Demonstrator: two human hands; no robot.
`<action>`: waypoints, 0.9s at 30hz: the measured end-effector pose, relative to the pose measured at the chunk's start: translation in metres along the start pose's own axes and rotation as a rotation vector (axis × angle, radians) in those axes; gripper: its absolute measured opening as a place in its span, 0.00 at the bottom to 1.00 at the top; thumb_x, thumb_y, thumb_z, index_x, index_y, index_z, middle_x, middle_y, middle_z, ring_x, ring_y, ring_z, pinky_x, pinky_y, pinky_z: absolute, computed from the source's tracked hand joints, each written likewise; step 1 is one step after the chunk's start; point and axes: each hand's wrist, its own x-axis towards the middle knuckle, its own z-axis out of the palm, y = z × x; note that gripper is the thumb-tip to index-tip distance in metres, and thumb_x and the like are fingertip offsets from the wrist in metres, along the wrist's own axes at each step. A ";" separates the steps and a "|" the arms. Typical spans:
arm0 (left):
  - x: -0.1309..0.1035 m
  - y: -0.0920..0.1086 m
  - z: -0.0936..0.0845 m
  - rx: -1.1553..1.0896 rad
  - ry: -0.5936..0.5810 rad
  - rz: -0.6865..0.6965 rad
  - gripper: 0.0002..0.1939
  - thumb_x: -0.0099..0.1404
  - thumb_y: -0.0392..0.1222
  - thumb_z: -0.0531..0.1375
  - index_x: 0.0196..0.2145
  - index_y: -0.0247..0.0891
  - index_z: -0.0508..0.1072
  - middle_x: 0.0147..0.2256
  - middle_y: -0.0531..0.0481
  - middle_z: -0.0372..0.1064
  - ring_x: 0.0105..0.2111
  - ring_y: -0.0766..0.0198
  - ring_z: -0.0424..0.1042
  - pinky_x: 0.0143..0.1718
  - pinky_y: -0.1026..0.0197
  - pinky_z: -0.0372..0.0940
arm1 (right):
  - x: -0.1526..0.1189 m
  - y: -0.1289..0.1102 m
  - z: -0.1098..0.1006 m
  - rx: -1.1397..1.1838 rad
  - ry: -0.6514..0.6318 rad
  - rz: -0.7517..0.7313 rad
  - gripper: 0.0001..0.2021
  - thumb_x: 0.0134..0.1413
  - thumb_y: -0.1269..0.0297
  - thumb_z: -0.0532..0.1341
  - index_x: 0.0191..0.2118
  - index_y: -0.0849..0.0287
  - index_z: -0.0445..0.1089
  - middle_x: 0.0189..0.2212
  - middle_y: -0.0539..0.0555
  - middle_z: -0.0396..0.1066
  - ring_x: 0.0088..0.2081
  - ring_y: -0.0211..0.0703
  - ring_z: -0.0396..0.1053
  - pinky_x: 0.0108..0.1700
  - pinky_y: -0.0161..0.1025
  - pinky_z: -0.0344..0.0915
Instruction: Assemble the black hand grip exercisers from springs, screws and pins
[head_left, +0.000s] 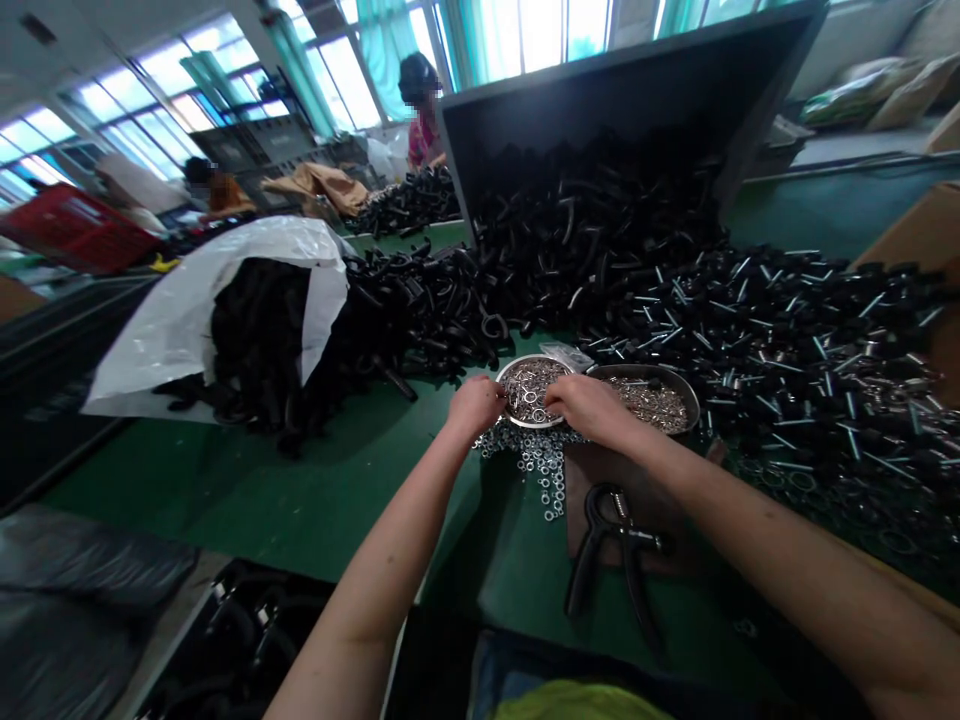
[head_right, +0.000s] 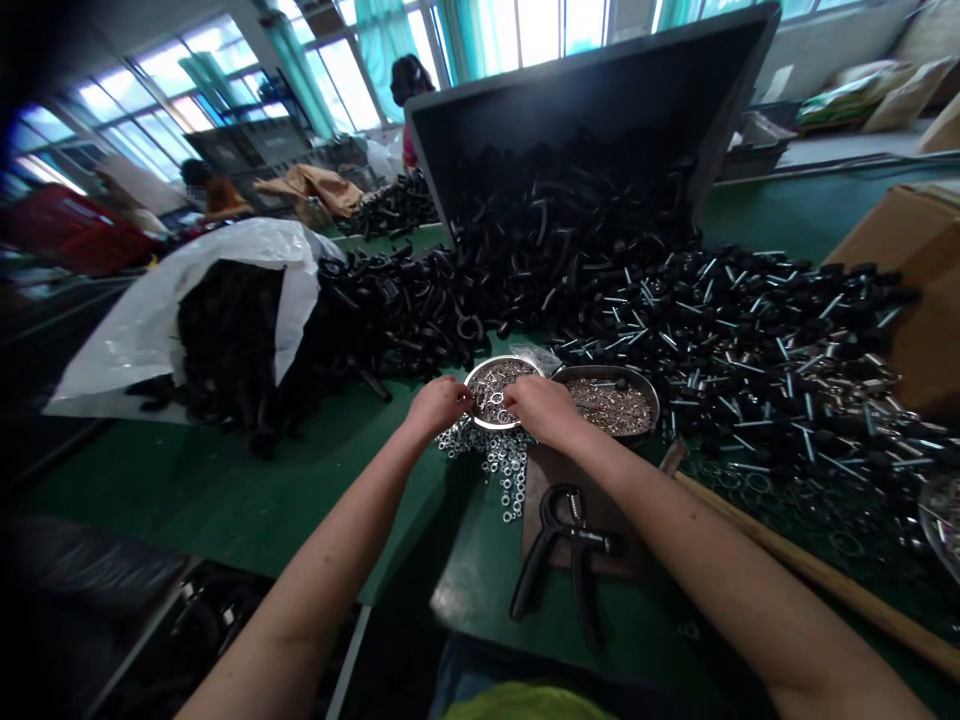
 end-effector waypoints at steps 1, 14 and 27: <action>0.005 0.002 -0.002 0.007 -0.029 0.003 0.11 0.60 0.42 0.56 0.36 0.41 0.77 0.38 0.45 0.72 0.40 0.58 0.70 0.40 0.62 0.64 | 0.007 -0.003 0.002 -0.006 -0.003 -0.010 0.07 0.54 0.66 0.58 0.35 0.55 0.75 0.37 0.53 0.74 0.42 0.43 0.68 0.40 0.37 0.60; 0.021 0.011 -0.018 0.076 -0.227 0.016 0.14 0.54 0.44 0.59 0.38 0.42 0.77 0.43 0.42 0.73 0.42 0.52 0.72 0.40 0.57 0.66 | 0.033 -0.022 0.016 -0.114 -0.100 -0.036 0.10 0.52 0.65 0.59 0.39 0.52 0.75 0.40 0.54 0.75 0.46 0.46 0.68 0.43 0.37 0.61; 0.023 0.004 -0.020 -0.001 -0.282 0.032 0.11 0.51 0.42 0.61 0.33 0.41 0.78 0.37 0.44 0.75 0.37 0.55 0.72 0.37 0.60 0.65 | 0.033 -0.031 0.029 -0.077 -0.095 0.077 0.09 0.54 0.67 0.56 0.36 0.60 0.73 0.40 0.61 0.73 0.44 0.51 0.70 0.40 0.39 0.61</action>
